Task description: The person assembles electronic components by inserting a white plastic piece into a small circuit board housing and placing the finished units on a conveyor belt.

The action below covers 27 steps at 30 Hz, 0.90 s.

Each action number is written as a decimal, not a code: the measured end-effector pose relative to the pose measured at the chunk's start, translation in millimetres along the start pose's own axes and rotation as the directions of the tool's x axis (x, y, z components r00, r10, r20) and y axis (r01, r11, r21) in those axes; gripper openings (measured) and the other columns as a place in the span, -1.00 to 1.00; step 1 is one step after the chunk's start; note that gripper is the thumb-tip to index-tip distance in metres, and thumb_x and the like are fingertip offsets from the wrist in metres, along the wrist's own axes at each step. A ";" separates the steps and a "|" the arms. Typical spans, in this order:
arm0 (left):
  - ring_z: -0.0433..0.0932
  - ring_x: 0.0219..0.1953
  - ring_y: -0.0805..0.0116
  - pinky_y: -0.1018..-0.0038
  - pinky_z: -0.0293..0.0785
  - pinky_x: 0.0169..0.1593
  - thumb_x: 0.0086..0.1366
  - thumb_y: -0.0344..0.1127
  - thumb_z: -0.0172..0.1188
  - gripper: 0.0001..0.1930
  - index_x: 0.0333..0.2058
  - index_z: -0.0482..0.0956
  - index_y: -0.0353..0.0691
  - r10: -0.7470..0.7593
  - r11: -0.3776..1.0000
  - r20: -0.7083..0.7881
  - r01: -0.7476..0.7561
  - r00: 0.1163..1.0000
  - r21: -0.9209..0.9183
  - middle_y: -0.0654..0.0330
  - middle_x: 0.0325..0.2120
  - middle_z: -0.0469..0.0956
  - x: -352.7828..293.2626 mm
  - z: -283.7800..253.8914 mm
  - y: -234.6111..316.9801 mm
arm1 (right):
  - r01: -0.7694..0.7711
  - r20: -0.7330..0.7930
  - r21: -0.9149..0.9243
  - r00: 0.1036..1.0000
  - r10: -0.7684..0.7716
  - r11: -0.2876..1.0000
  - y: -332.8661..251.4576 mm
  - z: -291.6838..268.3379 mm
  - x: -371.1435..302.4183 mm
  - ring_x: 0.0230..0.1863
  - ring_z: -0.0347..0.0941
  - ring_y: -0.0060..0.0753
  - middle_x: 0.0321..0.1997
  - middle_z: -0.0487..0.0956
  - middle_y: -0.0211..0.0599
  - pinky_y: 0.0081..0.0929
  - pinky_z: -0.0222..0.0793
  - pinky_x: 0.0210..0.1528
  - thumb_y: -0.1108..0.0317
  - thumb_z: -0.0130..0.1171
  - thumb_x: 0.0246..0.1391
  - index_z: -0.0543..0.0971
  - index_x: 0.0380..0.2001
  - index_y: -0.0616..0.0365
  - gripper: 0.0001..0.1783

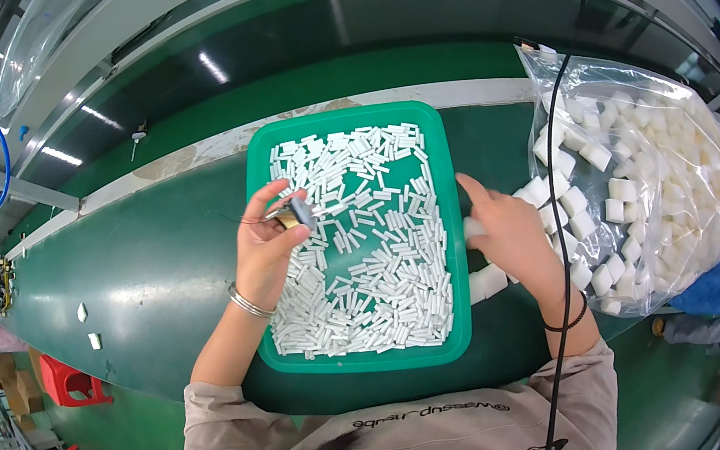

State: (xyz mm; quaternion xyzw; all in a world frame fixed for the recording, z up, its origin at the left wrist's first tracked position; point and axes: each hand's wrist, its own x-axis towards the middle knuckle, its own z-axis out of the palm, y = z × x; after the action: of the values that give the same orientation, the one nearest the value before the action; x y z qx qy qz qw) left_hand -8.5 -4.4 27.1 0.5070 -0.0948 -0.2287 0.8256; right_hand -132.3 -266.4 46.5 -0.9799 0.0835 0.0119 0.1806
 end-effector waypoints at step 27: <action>0.47 -0.19 0.31 0.50 0.43 -0.16 -0.09 -0.71 0.14 -0.68 -0.34 0.35 -0.26 0.134 0.988 0.016 -0.133 0.991 -0.085 0.06 -0.27 0.47 -10.1 -1.2 -11.2 | 0.285 -0.293 0.927 0.956 -0.003 0.245 -84.2 63.4 28.0 -0.40 0.51 -0.50 -0.44 0.53 -0.22 -0.63 0.41 -0.38 0.53 0.26 -0.22 0.29 -0.28 0.23 -0.58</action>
State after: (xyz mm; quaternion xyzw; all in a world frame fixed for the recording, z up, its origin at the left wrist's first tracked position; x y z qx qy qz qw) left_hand -20.1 -2.9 17.4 0.4619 -0.1279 -0.1822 0.8585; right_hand -90.1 -170.8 15.4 -0.6640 0.0029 -0.1716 0.7278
